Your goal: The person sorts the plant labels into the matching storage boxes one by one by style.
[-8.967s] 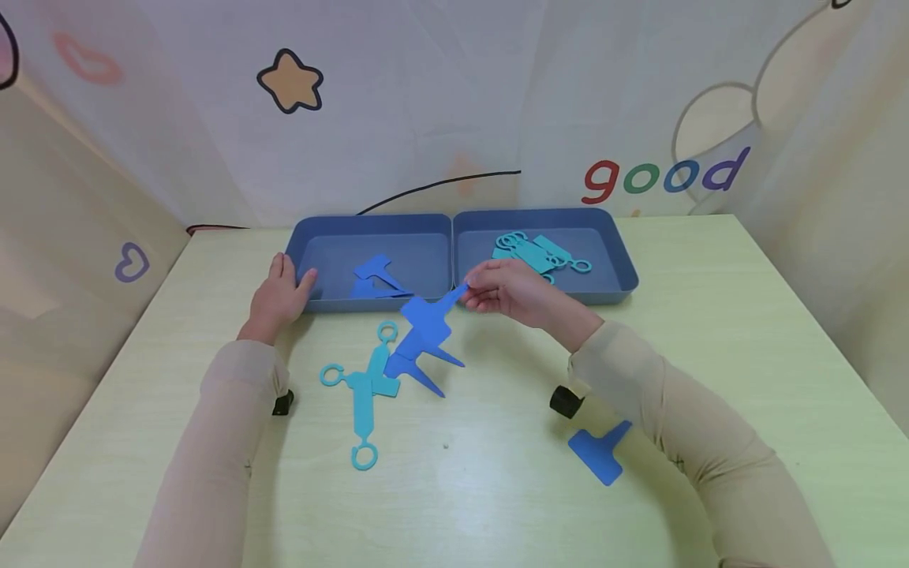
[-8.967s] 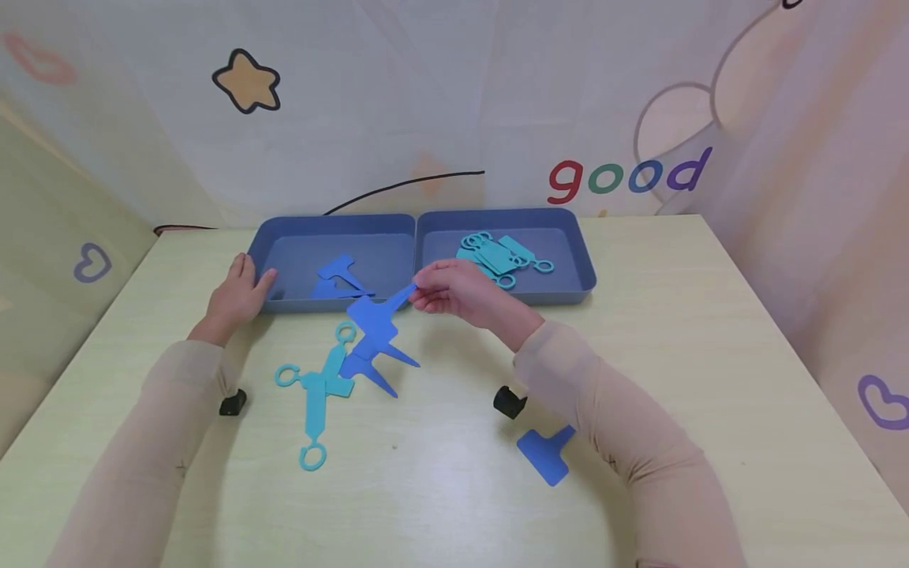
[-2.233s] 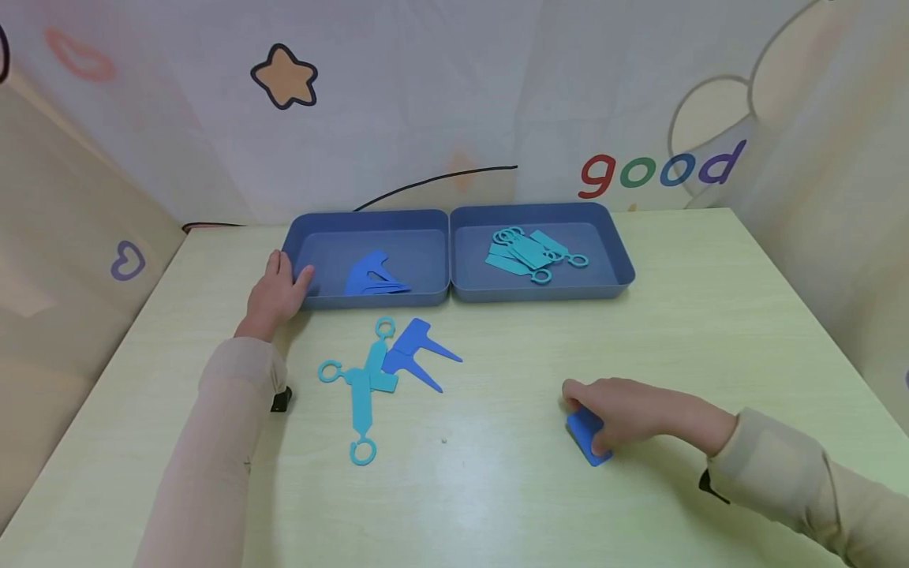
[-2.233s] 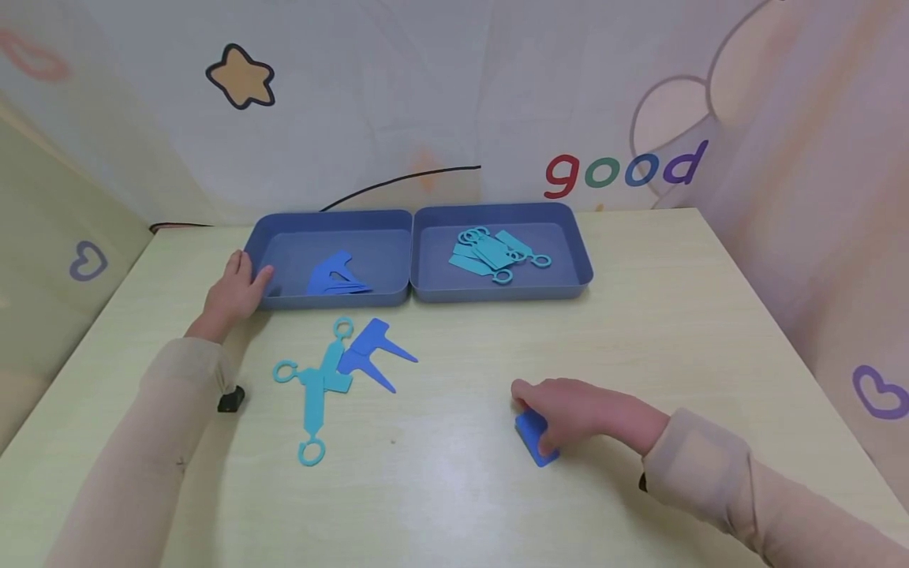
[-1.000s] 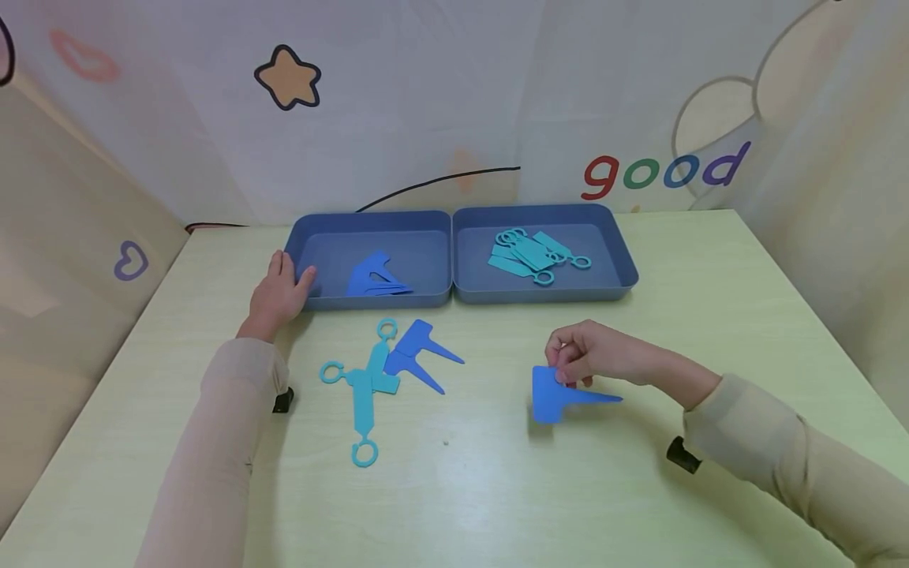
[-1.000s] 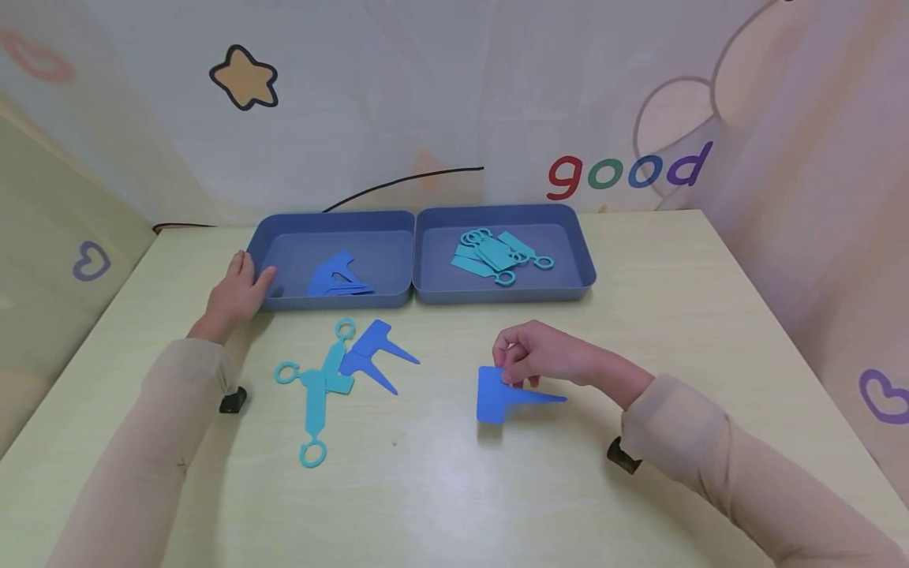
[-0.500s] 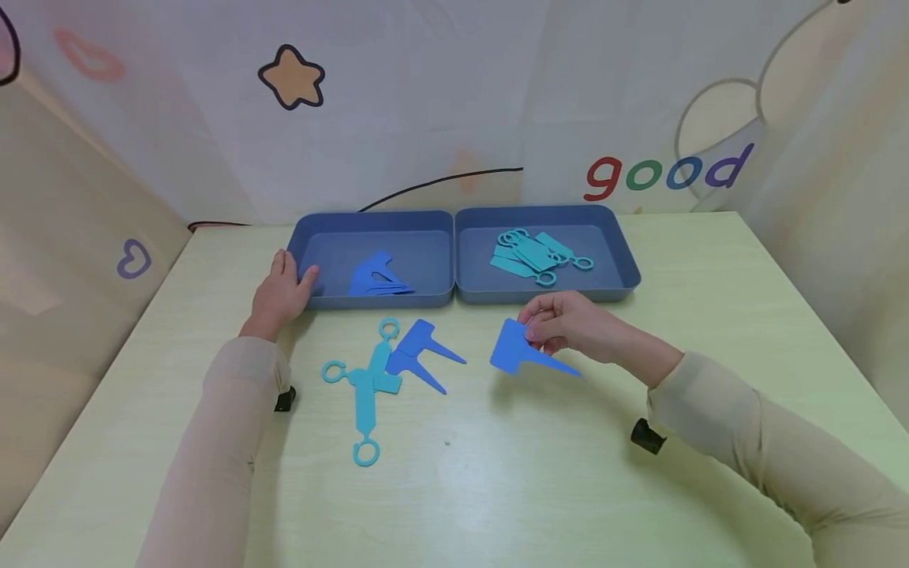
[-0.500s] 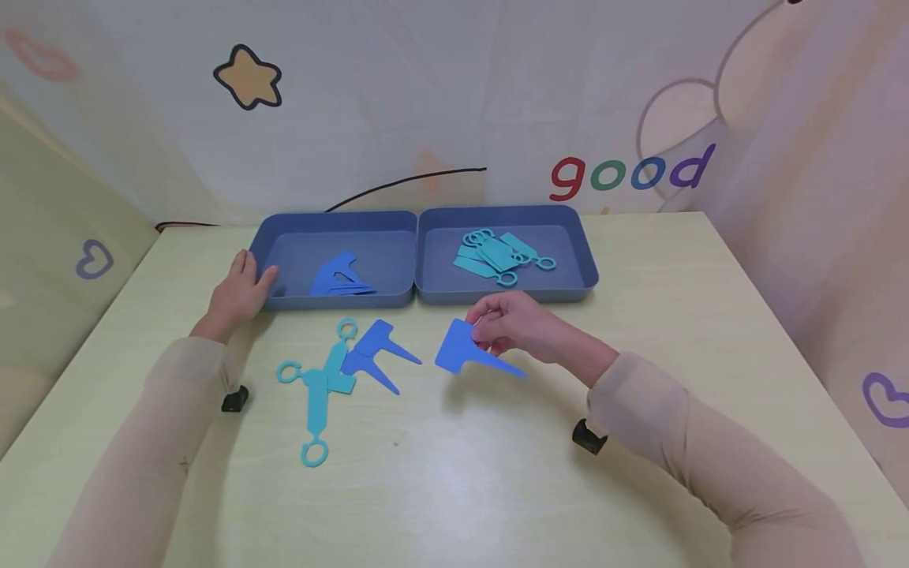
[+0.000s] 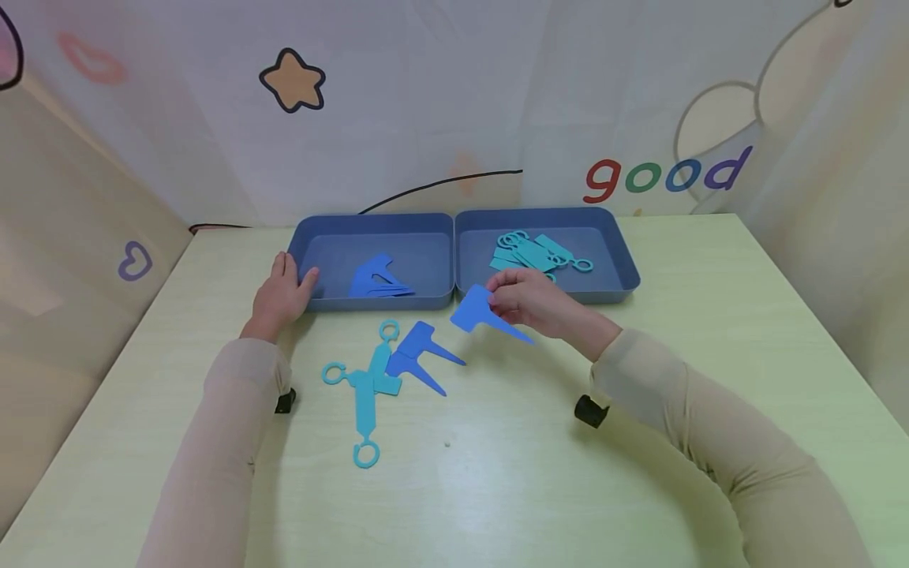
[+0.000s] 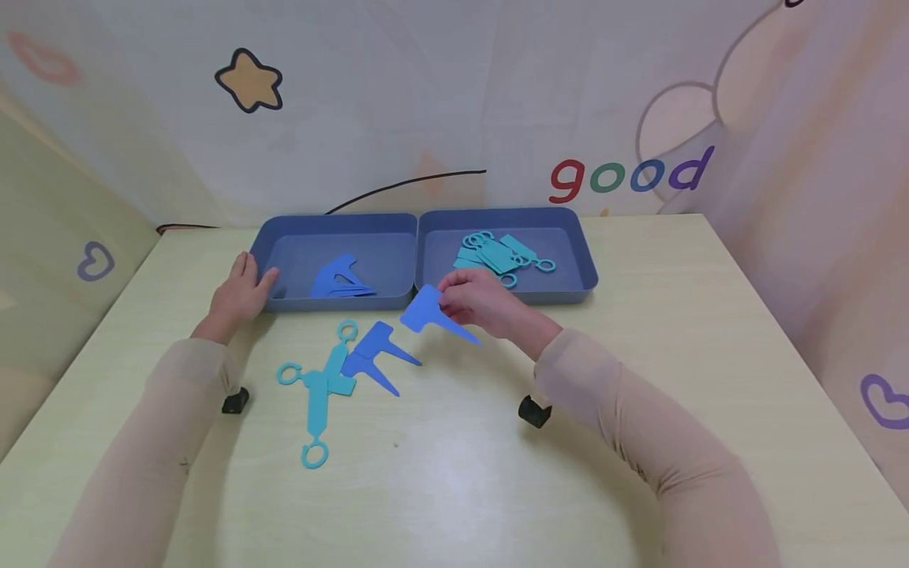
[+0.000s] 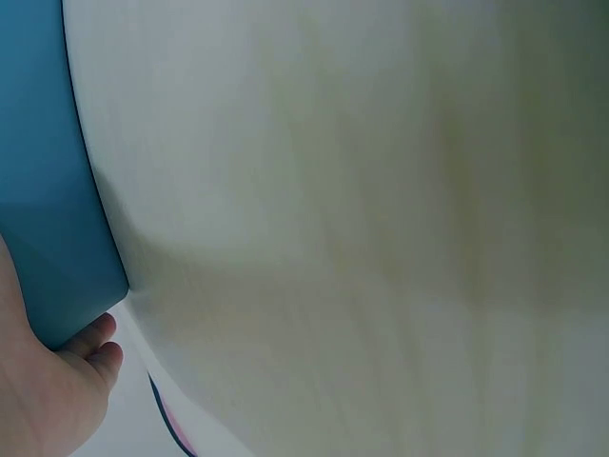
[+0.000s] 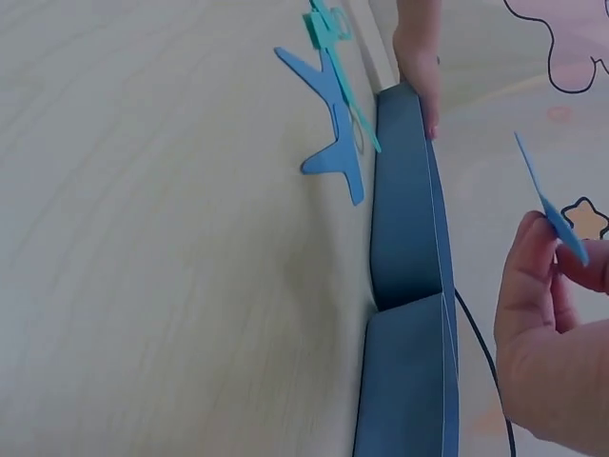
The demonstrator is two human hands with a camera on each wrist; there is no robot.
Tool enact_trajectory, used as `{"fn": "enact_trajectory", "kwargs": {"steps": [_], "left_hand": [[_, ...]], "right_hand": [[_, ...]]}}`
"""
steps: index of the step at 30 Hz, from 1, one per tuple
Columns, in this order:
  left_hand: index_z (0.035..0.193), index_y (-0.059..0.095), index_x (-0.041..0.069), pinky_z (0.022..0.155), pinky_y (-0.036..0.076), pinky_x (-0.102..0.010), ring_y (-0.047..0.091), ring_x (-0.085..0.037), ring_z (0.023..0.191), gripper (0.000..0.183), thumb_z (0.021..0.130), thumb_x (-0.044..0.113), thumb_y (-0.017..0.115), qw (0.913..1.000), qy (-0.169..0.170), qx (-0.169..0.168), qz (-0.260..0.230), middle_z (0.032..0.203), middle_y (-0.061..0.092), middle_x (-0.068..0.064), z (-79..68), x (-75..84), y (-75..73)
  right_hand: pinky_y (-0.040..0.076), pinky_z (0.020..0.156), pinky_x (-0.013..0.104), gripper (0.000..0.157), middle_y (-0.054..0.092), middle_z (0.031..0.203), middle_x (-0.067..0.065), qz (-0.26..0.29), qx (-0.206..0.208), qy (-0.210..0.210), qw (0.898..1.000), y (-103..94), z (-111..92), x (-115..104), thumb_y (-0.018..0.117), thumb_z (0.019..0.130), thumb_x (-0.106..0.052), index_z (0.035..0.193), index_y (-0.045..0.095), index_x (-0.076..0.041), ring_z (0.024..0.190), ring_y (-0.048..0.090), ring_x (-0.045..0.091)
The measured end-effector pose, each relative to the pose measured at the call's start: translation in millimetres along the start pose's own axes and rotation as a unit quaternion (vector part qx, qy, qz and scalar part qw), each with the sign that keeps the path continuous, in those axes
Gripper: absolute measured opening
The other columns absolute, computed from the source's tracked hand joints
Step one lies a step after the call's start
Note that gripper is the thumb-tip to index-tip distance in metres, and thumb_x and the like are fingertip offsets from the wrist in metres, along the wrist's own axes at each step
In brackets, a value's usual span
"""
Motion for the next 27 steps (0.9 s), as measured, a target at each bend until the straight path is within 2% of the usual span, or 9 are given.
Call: {"fn": "enact_trajectory", "kwargs": {"steps": [8,12,20,27], "left_hand": [[0.137,-0.006,-0.009,0.104,0.019,-0.052,0.013,-0.047,0.129,0.079,0.092,0.053,0.009,1.0,0.0,0.002,0.002,0.145,-0.008,-0.026,3.3,-2.0,2.0],[0.137,-0.006,-0.009,0.104,0.019,-0.053,0.013,-0.047,0.129,0.08,0.091,0.054,0.009,1.0,0.0,0.005,0.002,0.145,-0.008,-0.026,4.6,-3.8,2.6],[0.137,-0.006,-0.01,0.104,0.018,-0.053,0.012,-0.047,0.13,0.081,0.091,0.055,0.008,1.0,0.002,0.007,0.002,0.145,-0.008,-0.027,5.6,-5.2,3.1],[0.137,-0.005,-0.01,0.105,0.017,-0.052,0.01,-0.045,0.131,0.079,0.092,0.053,0.011,1.0,-0.001,0.007,-0.002,0.145,-0.008,-0.027,4.0,-2.5,2.2]], "right_hand": [[0.048,0.058,0.02,0.003,0.056,0.071,0.002,0.058,0.028,-0.019,0.998,13.5,28,-7,0.051,0.087,-0.003,0.09,0.051,-0.004,0.062,0.055,0.012],[0.049,0.057,0.02,0.004,0.057,0.07,0.003,0.081,0.057,-0.016,0.995,19.7,41,-11,0.052,0.086,-0.002,0.089,0.052,-0.004,0.062,0.056,0.012],[0.049,0.056,0.02,0.003,0.056,0.07,0.005,0.166,0.107,-0.02,0.98,32.5,68,-23,0.052,0.087,-0.004,0.089,0.053,-0.004,0.061,0.055,0.014],[0.049,0.061,0.021,0.006,0.056,0.073,0.007,0.225,0.147,-0.018,0.963,38.4,85,-28,0.052,0.085,0.0,0.085,0.054,-0.005,0.066,0.056,0.015]]}}
Point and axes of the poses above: each hand's wrist, its own z-axis towards the middle knuckle, its own y-axis out of the palm, x = y × z, the point moved 6 cm from there along z, towards the middle knuckle
